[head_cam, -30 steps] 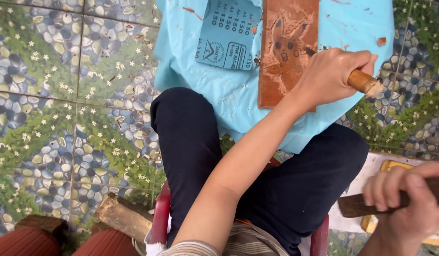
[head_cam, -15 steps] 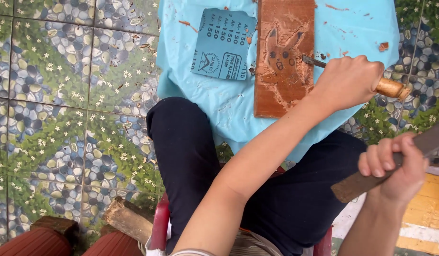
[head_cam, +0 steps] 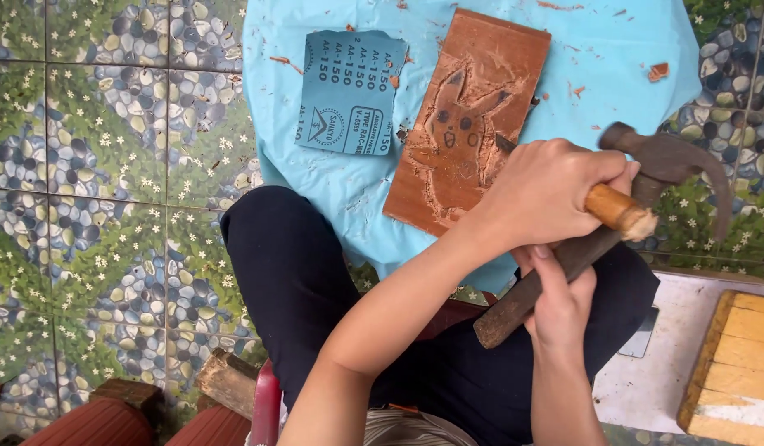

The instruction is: Carving a cartoon character design into a rectangular wood block using a hammer and a chisel.

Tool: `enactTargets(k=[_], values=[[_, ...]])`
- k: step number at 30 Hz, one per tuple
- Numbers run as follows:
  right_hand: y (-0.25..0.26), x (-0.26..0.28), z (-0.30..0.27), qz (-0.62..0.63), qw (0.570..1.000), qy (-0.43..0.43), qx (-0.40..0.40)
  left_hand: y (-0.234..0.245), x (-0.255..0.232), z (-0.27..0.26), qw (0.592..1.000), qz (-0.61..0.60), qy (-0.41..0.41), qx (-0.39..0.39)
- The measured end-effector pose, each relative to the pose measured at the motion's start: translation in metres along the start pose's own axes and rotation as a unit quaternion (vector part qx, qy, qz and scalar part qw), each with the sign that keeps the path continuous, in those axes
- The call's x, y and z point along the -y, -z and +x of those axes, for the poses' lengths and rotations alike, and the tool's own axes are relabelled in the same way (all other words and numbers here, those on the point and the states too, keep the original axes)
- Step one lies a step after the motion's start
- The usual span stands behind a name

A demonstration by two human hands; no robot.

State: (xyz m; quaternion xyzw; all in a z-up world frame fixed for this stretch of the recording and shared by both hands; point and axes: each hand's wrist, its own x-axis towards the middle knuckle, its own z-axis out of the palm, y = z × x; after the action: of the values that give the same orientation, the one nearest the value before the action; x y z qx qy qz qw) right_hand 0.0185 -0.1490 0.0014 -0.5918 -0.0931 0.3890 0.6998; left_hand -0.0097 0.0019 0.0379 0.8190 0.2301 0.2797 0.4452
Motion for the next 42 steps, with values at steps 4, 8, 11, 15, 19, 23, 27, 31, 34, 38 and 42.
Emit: enactTargets(k=[4,8,11,15,19,23,27,31,34,38,42], values=[[-0.003,0.002,0.001,-0.031,0.991,0.006,0.132,0.050,0.007,0.003,0.879,-0.372,-0.017,-0.298],[-0.008,0.009,0.001,-0.061,0.985,0.013,0.159,0.158,0.028,0.003,0.885,-0.156,-0.102,-0.427],[-0.010,0.008,0.004,-0.052,0.992,-0.004,0.114,0.216,0.045,-0.025,0.930,0.279,-0.051,-0.235],[-0.008,0.005,0.007,-0.029,0.994,-0.021,0.099,0.207,0.078,-0.068,0.906,0.414,0.054,0.074],[-0.010,0.007,0.005,-0.032,0.995,-0.016,0.099,0.207,0.109,-0.084,0.885,0.445,0.039,0.133],[-0.013,0.009,0.002,-0.036,0.995,-0.012,0.091,0.220,0.100,-0.077,0.871,0.475,-0.097,0.082],[-0.008,0.008,0.003,-0.017,0.994,-0.009,0.110,0.227,0.065,-0.052,0.836,0.456,-0.164,-0.258],[-0.008,0.006,0.005,-0.001,0.993,-0.014,0.118,0.191,0.067,-0.046,0.803,0.588,-0.083,-0.049],[-0.008,0.006,0.003,0.003,0.994,-0.018,0.112,0.152,0.064,-0.041,0.826,0.529,-0.125,-0.148],[-0.005,-0.006,0.005,0.041,0.992,0.030,0.115,0.088,0.065,-0.050,0.893,0.424,-0.136,0.069],[-0.009,-0.003,0.003,0.052,0.993,0.014,0.105,0.103,0.043,-0.037,0.870,0.460,-0.176,0.022]])
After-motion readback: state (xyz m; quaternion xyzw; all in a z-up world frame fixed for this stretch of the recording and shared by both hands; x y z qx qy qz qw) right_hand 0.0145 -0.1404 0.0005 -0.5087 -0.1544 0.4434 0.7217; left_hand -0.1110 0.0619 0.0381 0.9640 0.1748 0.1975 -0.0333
